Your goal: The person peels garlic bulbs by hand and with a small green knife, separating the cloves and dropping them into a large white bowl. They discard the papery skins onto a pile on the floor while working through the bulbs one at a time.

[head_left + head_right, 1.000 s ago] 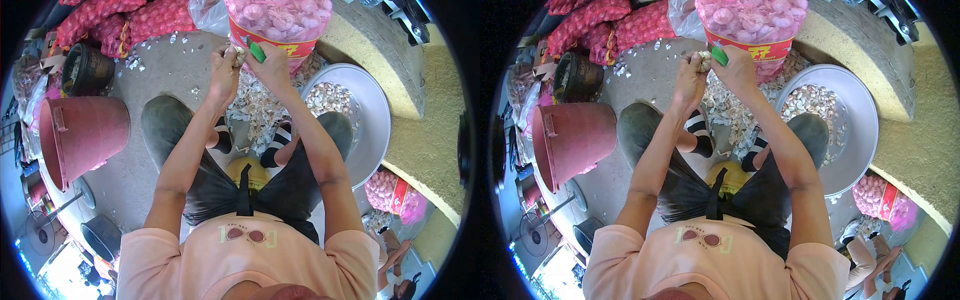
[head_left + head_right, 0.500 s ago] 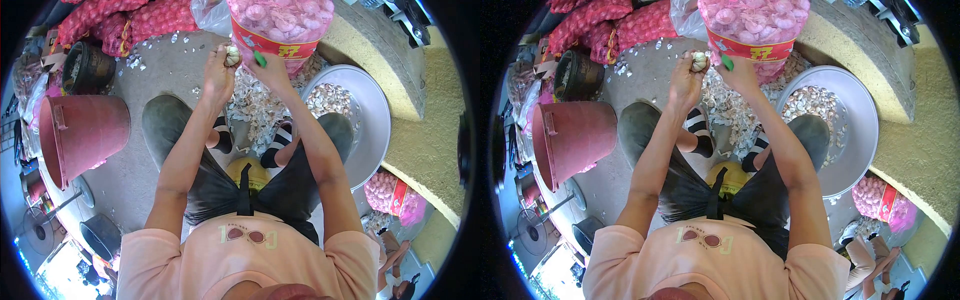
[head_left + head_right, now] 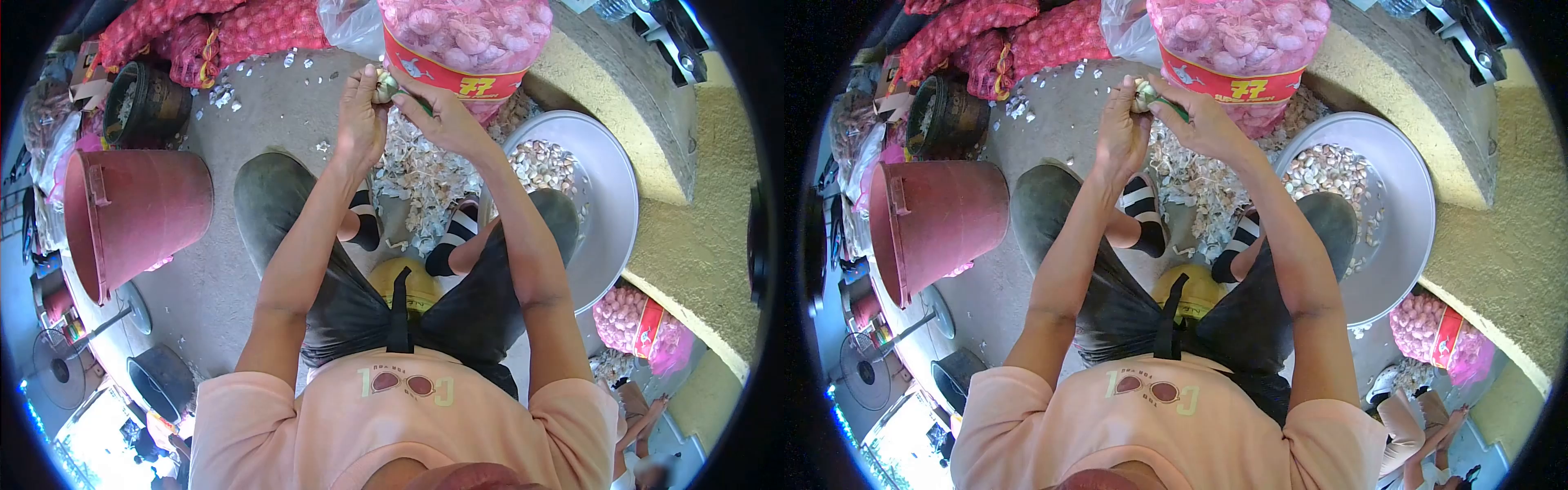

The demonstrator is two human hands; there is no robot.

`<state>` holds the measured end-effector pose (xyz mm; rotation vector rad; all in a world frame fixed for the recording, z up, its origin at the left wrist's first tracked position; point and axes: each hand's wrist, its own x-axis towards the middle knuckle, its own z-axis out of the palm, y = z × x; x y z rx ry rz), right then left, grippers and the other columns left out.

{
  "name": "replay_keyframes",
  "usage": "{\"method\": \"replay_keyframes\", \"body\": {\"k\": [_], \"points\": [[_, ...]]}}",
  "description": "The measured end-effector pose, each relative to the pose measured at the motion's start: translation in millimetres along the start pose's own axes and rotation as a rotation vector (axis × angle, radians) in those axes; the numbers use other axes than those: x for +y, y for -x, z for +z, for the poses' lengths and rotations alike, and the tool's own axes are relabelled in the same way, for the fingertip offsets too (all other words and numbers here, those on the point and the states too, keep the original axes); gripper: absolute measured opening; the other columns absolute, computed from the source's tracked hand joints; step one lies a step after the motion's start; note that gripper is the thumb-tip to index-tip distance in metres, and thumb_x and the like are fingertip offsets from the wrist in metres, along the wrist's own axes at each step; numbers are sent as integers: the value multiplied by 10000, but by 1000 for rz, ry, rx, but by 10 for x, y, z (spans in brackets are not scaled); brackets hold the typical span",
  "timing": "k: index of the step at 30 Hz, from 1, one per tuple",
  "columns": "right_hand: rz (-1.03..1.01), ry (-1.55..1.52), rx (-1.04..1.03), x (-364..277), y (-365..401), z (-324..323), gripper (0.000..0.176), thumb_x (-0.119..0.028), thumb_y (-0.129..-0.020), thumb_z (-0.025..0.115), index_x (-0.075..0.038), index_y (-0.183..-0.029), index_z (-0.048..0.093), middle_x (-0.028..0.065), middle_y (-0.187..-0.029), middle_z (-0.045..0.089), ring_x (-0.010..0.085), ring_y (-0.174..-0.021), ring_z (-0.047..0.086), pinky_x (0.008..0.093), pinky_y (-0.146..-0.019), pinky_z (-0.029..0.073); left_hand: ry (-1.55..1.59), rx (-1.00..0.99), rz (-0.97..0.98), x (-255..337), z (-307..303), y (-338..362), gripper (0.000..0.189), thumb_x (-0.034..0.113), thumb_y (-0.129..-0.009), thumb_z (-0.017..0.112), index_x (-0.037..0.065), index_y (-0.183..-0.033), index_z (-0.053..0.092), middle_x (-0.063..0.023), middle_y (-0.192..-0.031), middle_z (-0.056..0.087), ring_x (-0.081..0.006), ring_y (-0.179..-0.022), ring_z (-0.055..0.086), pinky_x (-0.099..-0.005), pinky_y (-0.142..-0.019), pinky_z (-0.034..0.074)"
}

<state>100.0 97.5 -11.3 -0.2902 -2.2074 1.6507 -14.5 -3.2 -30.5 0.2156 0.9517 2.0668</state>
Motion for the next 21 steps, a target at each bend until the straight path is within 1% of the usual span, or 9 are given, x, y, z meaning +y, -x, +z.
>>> {"method": "replay_keyframes", "body": {"k": [2,6,8,9,11,12,14,18,21], "points": [[-49,78,-3,51,2,3,468,-193,-985,517,-109,-1432,405,-15,-1134,592,60,-929,460,230,-850,421,-23,20,16,9,29,15,193,262,-991,508,78,-1019,559,-8,-935,583,-99,-861,557,-278,-797,457],[-40,63,10,55,-2,21,473,-184,-976,530,-106,-1427,409,-17,-1117,603,59,-917,459,236,-852,422,-49,12,31,-8,21,9,183,257,-993,504,81,-1020,551,3,-926,577,-90,-851,551,-275,-792,451],[-42,85,43,18,-4,23,465,-228,-929,574,-29,-1341,490,205,-1252,586,284,-1182,566,339,-983,423,-65,18,44,-14,22,11,172,255,-992,507,85,-1003,534,8,-907,569,-85,-827,541,-272,-779,450],[-42,85,44,1,-7,26,465,-228,-929,574,-29,-1341,490,205,-1252,586,284,-1182,566,339,-983,423,-66,18,44,-4,32,16,172,255,-992,507,85,-1003,534,8,-907,569,-85,-827,541,-272,-779,450],[86,159,57,-30,-9,32,414,-225,-910,584,-61,-1290,554,207,-1104,655,315,-1023,646,348,-884,479,-94,29,32,12,49,30,167,249,-994,505,83,-980,519,7,-887,557,-84,-798,528,-266,-763,449],[86,159,58,-13,-9,47,414,-225,-910,584,-61,-1290,554,207,-1104,655,315,-1023,646,348,-884,479,-94,29,31,0,38,24,167,249,-994,505,83,-980,519,7,-887,557,-84,-798,528,-266,-763,449],[16,207,158,37,-9,85,379,-230,-894,595,-83,-1244,598,198,-979,685,325,-871,673,355,-803,503,-157,66,29,-25,15,12,175,252,-997,499,80,-969,513,-2,-875,550,-85,-777,516,-272,-764,453],[39,123,187,81,-21,77,354,-219,-907,589,-73,-1229,607,194,-1009,685,281,-906,671,333,-835,493,-152,75,30,-56,82,58,188,257,-999,494,74,-962,516,-13,-874,549,-89,-774,514,-273,-774,456],[100,-34,146,45,-26,49,368,-209,-924,579,-48,-1255,583,182,-1093,673,231,-985,653,327,-876,476,-114,18,32,-44,47,22,200,265,-998,495,73,-952,526,-15,-880,554,-93,-777,515,-280,-799,454]]}}
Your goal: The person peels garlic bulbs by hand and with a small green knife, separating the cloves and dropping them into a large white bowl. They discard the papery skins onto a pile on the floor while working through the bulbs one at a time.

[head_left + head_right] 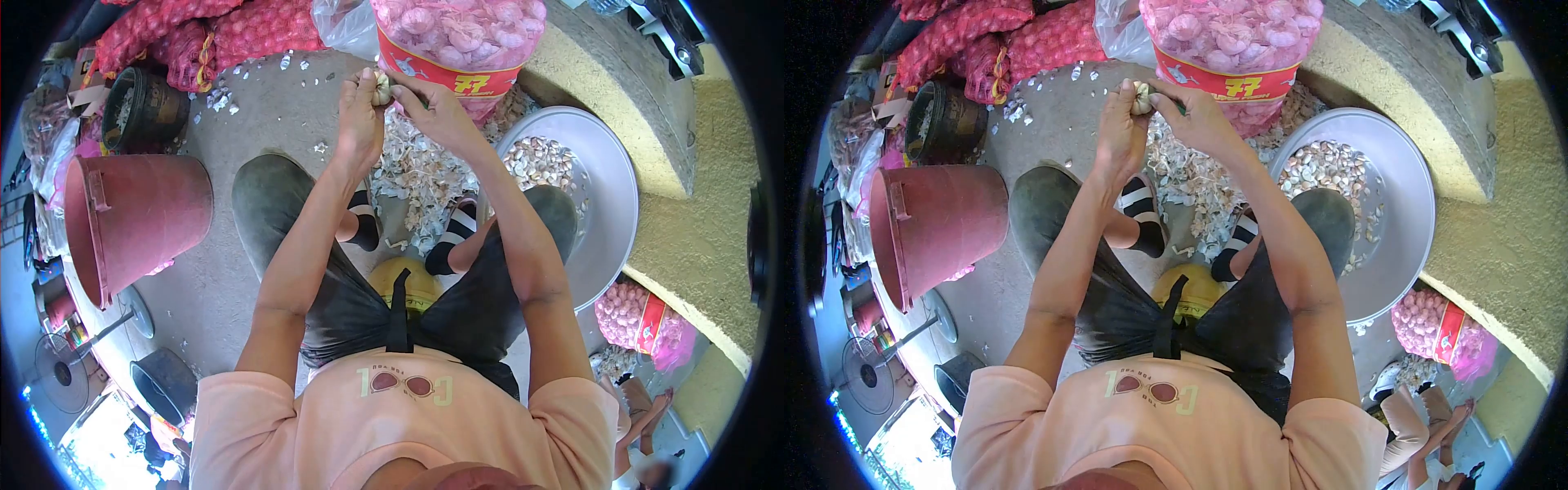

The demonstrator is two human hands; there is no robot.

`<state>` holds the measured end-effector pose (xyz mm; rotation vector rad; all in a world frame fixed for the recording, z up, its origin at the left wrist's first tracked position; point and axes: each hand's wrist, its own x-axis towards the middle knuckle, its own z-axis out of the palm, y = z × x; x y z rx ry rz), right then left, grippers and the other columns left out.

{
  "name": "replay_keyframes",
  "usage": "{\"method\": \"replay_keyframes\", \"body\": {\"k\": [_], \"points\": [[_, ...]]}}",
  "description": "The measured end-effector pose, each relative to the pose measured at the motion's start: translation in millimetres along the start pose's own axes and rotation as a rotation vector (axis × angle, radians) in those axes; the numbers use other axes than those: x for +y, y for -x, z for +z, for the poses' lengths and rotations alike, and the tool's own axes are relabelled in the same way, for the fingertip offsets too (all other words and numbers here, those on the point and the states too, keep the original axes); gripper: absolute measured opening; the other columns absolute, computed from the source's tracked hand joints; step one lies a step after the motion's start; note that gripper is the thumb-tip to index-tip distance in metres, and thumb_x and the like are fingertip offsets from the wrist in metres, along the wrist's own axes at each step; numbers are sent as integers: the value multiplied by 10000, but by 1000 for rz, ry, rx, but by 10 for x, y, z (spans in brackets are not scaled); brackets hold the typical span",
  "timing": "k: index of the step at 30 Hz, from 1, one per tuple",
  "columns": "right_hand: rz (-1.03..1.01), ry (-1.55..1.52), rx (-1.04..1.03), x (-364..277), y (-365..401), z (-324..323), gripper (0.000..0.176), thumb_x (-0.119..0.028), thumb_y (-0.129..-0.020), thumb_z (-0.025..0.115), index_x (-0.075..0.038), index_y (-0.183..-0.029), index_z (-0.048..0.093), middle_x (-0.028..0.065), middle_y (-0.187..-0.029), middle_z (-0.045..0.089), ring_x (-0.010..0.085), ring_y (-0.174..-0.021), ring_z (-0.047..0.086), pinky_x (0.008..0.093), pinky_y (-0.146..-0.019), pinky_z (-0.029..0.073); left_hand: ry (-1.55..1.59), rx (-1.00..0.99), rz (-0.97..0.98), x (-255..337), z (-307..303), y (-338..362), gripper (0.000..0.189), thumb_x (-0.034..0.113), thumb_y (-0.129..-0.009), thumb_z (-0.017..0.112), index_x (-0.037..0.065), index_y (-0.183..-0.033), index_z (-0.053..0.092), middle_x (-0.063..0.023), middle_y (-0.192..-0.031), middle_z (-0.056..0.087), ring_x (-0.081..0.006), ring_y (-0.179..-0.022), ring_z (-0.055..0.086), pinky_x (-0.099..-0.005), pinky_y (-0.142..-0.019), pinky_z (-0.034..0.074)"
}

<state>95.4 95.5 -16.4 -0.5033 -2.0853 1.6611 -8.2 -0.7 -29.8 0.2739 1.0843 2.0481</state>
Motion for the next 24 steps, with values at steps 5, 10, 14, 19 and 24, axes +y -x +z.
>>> {"method": "replay_keyframes", "body": {"k": [5,10,14,19,24], "points": [[-40,-19,-144,24,9,-49,456,-201,-983,528,-110,-1419,428,-17,-1034,634,22,-890,478,202,-803,422,26,32,-5,36,6,9,211,277,-998,495,77,-954,544,-3,-901,562,-89,-797,518,-298,-810,443],[-108,46,-126,2,8,-59,463,-218,-934,574,-6,-1337,490,194,-1234,608,192,-1097,600,314,-932,450,-14,24,-2,64,45,26,196,264,-1000,493,77,-962,539,-4,-894,558,-88,-803,517,-288,-781,438],[-137,65,-79,8,14,-41,437,-221,-923,578,-2,-1298,528,214,-1171,633,228,-1062,632,330,-906,468,-26,16,-2,43,24,15,186,250,-1004,483,75,-962,531,-4,-880,548,-88,-797,515,-278,-771,439],[-64,191,19,-73,30,15,380,-218,-918,575,-5,-1232,584,220,-1085,661,258,-1005,657,343,-873,482,5,31,-1,-17,18,24,208,257,-1005,478,67,-943,535,-10,-859,552,-96,-793,523,-287,-804,453],[-42,13,113,21,10,99,382,-260,-930,576,-4,-1211,601,142,-949,704,183,-864,658,309,-775,493,71,-24,-6,-67,-52,-11,241,274,-1003,478,48,-955,548,-32,-880,584,-114,-818,545,-299,-843,461]]}}
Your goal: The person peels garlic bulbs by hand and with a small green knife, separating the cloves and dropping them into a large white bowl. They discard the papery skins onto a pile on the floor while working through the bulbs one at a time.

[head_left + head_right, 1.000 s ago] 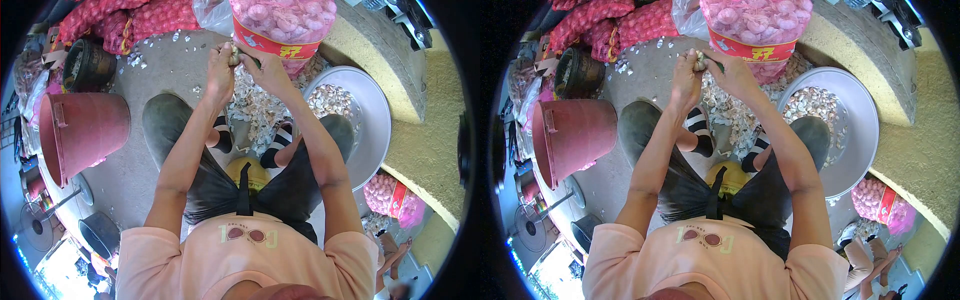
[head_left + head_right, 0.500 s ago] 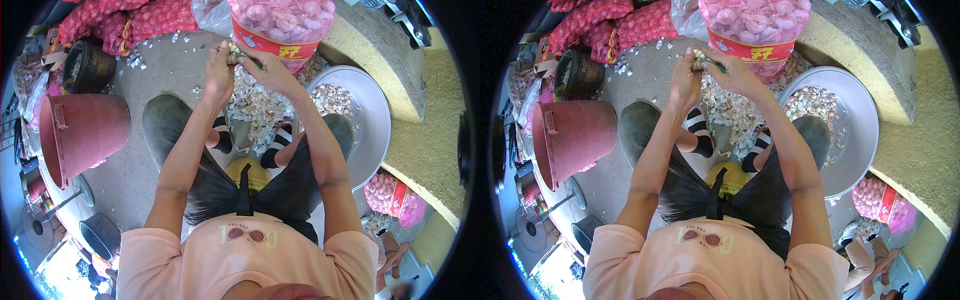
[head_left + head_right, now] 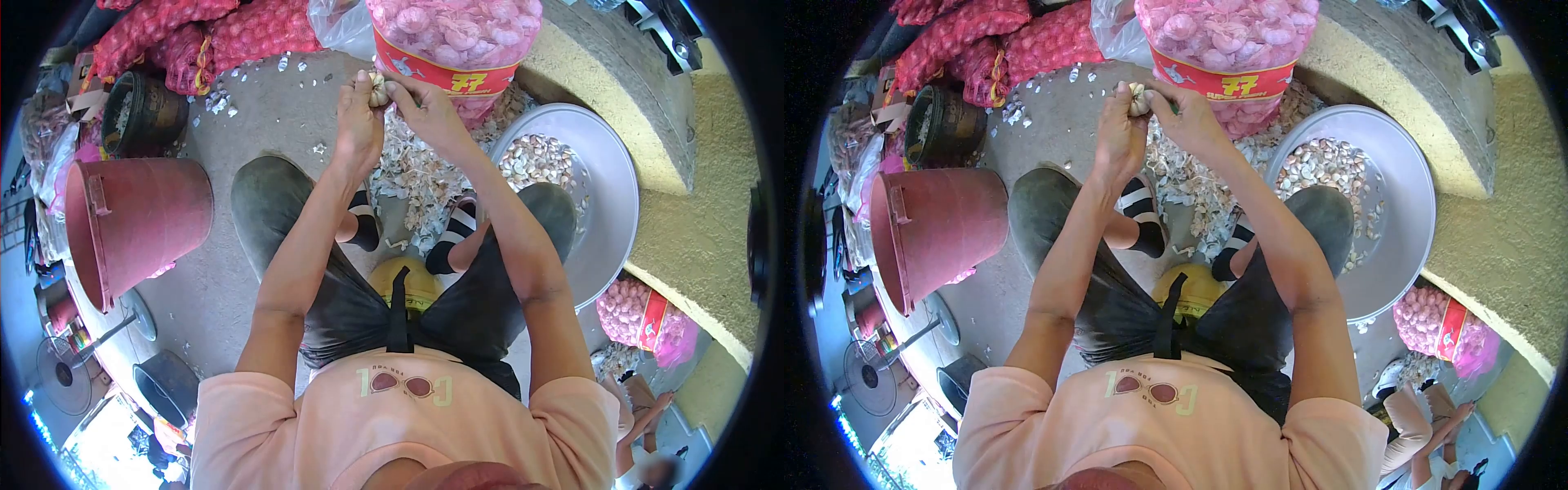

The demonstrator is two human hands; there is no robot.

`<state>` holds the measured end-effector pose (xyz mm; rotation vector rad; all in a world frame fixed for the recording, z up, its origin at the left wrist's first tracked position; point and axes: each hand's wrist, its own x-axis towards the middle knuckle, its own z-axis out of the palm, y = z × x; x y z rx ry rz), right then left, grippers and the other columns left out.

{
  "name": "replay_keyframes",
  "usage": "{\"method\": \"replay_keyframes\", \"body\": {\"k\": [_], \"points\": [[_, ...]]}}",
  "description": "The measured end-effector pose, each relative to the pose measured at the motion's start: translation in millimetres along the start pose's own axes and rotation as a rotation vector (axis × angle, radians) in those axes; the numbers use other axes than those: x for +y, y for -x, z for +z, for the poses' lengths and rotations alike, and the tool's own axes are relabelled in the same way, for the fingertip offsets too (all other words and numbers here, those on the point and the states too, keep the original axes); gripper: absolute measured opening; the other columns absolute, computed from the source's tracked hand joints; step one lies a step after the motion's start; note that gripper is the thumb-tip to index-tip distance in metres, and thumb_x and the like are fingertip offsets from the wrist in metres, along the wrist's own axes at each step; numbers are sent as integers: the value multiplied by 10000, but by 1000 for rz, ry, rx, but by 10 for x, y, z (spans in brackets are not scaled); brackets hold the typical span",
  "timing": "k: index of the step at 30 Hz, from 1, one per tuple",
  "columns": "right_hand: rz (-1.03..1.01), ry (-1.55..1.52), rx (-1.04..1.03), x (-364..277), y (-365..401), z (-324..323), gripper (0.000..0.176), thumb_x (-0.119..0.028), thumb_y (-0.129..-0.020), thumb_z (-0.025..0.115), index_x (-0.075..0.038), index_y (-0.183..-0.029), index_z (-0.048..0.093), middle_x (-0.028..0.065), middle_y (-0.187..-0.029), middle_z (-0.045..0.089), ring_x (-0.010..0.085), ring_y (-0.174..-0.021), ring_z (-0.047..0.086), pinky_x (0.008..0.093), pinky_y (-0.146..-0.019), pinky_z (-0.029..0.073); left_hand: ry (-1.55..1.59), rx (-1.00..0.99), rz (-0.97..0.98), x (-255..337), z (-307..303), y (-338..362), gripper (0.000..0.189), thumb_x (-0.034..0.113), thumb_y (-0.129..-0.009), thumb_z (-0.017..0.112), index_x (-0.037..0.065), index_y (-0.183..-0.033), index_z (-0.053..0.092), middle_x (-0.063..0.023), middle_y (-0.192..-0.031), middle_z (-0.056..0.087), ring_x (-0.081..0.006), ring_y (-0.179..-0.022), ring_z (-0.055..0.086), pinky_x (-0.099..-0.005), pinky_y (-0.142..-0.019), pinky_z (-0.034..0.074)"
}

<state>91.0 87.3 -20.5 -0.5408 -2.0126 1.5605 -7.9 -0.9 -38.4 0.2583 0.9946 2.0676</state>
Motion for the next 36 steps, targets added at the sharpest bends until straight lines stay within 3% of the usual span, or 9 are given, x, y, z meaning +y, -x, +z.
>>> {"method": "replay_keyframes", "body": {"k": [2,6,14,18,20,21,23,26,36], "points": [[314,-281,-106,-87,-6,-67,440,-303,-946,576,8,-1258,563,15,-810,634,84,-711,552,260,-670,458,29,30,-5,28,19,-5,252,283,-1002,476,43,-983,550,-48,-930,595,-130,-856,560,-309,-854,463],[324,-381,-205,-141,-36,-203,508,-309,-953,582,29,-1323,494,-56,-800,519,31,-675,423,229,-607,401,104,36,10,81,1,-23,264,293,-1006,464,43,-1004,549,-54,-954,591,-143,-883,567,-325,-874,466],[-23,-65,-281,-45,-17,-169,565,-231,-934,606,36,-1387,401,158,-1309,551,170,-1167,534,284,-995,405,136,32,-77,123,60,21,299,304,-1016,435,32,-1051,554,-66,-990,596,-151,-921,575,-317,-884,478],[82,-168,-333,-156,-12,-191,555,-208,-940,592,32,-1396,388,156,-1327,540,163,-1174,528,281,-994,407,118,22,-90,157,99,48,302,304,-1015,439,28,-1055,555,-66,-987,597,-149,-920,575,-318,-883,480],[46,-184,-313,-95,-4,-165,511,-213,-973,556,-144,-1449,382,-60,-981,547,40,-800,431,200,-725,400,57,27,-72,158,94,45,300,306,-1011,447,29,-1045,557,-68,-989,597,-145,-922,575,-319,-880,483],[46,-183,-314,-134,-10,-177,511,-213,-973,556,-144,-1449,382,-60,-981,547,40,-800,431,200,-725,400,57,27,-71,163,101,47,300,306,-1011,447,29,-1045,557,-68,-989,597,-145,-922,575,-319,-880,483],[209,-234,-352,-213,-20,-216,515,-197,-953,560,14,-1396,402,136,-1358,526,136,-1131,545,282,-947,427,68,-17,-67,173,117,51,312,308,-1016,431,21,-1046,550,-76,-983,593,-150,-921,574,-330,-890,483],[-65,-48,-227,-129,-9,-155,460,-206,-952,555,0,-1354,468,128,-1276,599,118,-1030,590,290,-887,461,126,42,-118,153,139,46,331,310,-1026,399,12,-1051,541,-85,-975,590,-157,-912,577,-344,-908,481],[-46,-56,-164,-45,-25,-130,417,-247,-936,584,-57,-1306,548,110,-1054,702,130,-842,628,299,-782,495,91,35,-133,115,98,38,359,320,-1031,369,-1,-1057,528,-98,-979,586,-180,-887,581,-372,-929,482]]}}
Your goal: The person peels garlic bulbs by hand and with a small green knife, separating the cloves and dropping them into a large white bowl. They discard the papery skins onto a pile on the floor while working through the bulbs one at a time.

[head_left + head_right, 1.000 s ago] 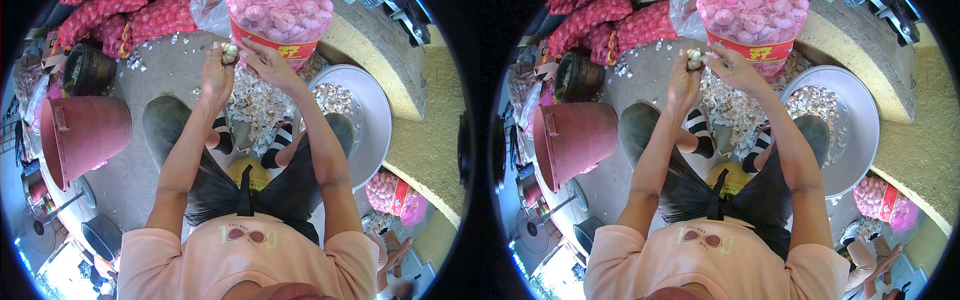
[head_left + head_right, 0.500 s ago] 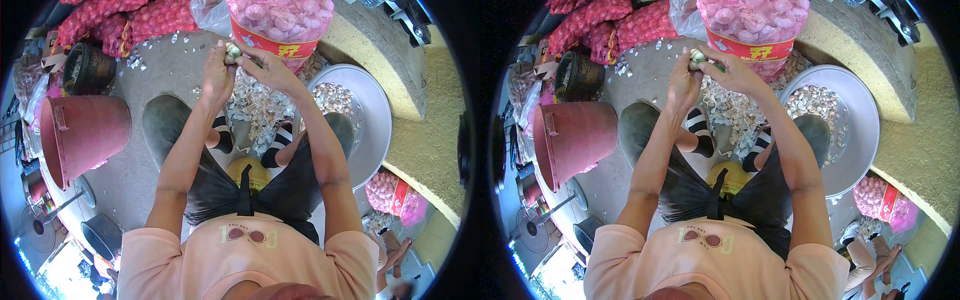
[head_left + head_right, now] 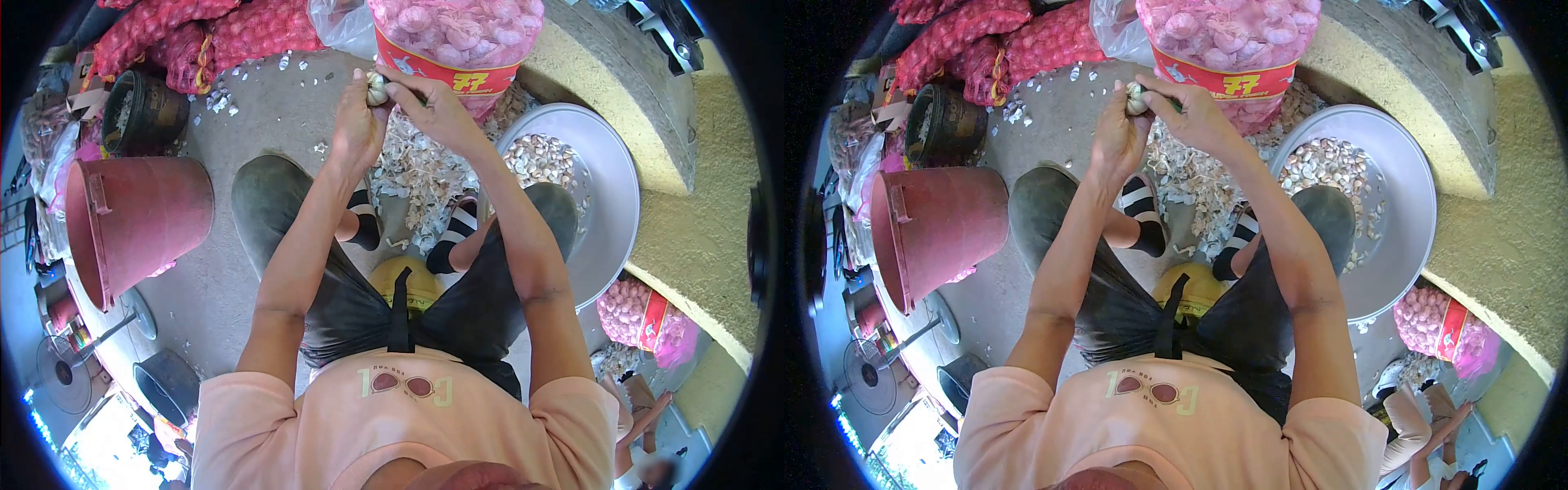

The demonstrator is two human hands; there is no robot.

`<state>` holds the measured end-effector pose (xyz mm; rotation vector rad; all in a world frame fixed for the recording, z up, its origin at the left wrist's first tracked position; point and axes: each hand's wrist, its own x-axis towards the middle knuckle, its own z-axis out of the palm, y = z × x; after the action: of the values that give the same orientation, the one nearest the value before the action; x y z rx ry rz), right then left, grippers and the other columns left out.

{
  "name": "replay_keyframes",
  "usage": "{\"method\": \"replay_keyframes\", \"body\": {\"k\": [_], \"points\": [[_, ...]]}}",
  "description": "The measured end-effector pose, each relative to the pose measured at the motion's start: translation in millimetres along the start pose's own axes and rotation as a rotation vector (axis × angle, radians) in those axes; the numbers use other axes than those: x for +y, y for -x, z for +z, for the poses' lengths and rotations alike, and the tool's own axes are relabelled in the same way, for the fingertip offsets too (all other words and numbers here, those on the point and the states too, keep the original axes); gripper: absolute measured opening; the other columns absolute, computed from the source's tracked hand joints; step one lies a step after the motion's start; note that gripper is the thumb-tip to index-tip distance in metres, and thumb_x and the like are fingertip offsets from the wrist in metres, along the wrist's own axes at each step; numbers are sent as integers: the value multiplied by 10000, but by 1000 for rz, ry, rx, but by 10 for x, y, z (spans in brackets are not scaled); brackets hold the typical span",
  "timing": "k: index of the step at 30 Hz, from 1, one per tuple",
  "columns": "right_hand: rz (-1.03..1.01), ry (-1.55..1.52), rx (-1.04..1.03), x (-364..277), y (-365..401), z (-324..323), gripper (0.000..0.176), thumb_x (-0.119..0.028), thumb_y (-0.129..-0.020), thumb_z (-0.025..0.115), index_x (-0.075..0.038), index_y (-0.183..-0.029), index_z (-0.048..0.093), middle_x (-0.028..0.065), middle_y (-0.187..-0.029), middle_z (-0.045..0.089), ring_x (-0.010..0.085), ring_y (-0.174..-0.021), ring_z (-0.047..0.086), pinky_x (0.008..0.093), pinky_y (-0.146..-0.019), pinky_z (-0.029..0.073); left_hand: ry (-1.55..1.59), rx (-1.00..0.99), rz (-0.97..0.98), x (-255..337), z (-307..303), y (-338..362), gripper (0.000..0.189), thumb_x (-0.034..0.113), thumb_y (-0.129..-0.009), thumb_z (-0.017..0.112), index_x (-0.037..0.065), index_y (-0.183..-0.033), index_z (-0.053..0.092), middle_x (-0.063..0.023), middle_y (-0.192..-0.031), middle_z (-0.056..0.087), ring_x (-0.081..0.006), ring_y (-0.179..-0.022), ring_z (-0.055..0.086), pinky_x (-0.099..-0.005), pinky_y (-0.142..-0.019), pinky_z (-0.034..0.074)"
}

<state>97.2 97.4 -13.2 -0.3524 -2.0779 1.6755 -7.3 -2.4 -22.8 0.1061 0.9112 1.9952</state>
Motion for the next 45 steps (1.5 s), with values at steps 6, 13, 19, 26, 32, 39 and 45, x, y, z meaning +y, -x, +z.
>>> {"method": "replay_keyframes", "body": {"k": [6,13,19,26,32,39,45], "points": [[222,-257,110,1,-11,9,434,-268,-871,691,-56,-1240,606,61,-934,685,92,-835,603,263,-739,488,-5,35,33,12,26,-4,373,319,-1033,362,-14,-1050,529,-112,-1005,589,-194,-932,585,-384,-959,468],[6,-98,276,46,-45,54,241,-179,-793,767,-21,-943,663,34,-813,666,80,-750,587,266,-678,479,-61,-57,24,-44,-11,-16,379,291,-1031,383,-41,-1095,556,-109,-1032,620,-164,-916,586,-379,-964,452],[15,52,289,25,-41,22,217,-172,-806,744,3,-893,651,65,-742,648,138,-636,564,309,-611,463,-58,-86,37,-85,-59,-15,286,270,-1018,435,23,-1025,576,-53,-928,628,-123,-832,574,-353,-906,463],[57,-40,318,185,-29,112,242,-226,-853,689,10,-895,650,120,-670,615,175,-585,542,351,-587,443,-122,-57,41,-77,-22,14,258,284,-1013,450,55,-988,566,-40,-924,607,-122,-844,570,-338,-860,473],[207,75,310,323,-7,34,251,-241,-852,685,9,-867,662,145,-637,610,207,-568,565,370,-566,437,-156,2,98,-53,-83,-23,281,298,-1013,449,45,-1025,570,-45,-934,598,-130,-838,559,-330,-829,472],[302,395,197,563,76,12,229,-205,-847,682,20,-876,648,54,-651,585,94,-604,518,299,-585,429,-83,46,62,23,-38,-7,270,300,-1015,442,59,-1031,562,-43,-950,591,-149,-844,556,-323,-803,469],[312,272,62,649,84,44,239,-195,-860,672,9,-985,669,32,-762,645,101,-674,547,259,-634,446,130,7,-24,21,-163,-58,304,288,-1026,402,21,-1034,546,-100,-986,589,-200,-863,573,-331,-784,507]]}}
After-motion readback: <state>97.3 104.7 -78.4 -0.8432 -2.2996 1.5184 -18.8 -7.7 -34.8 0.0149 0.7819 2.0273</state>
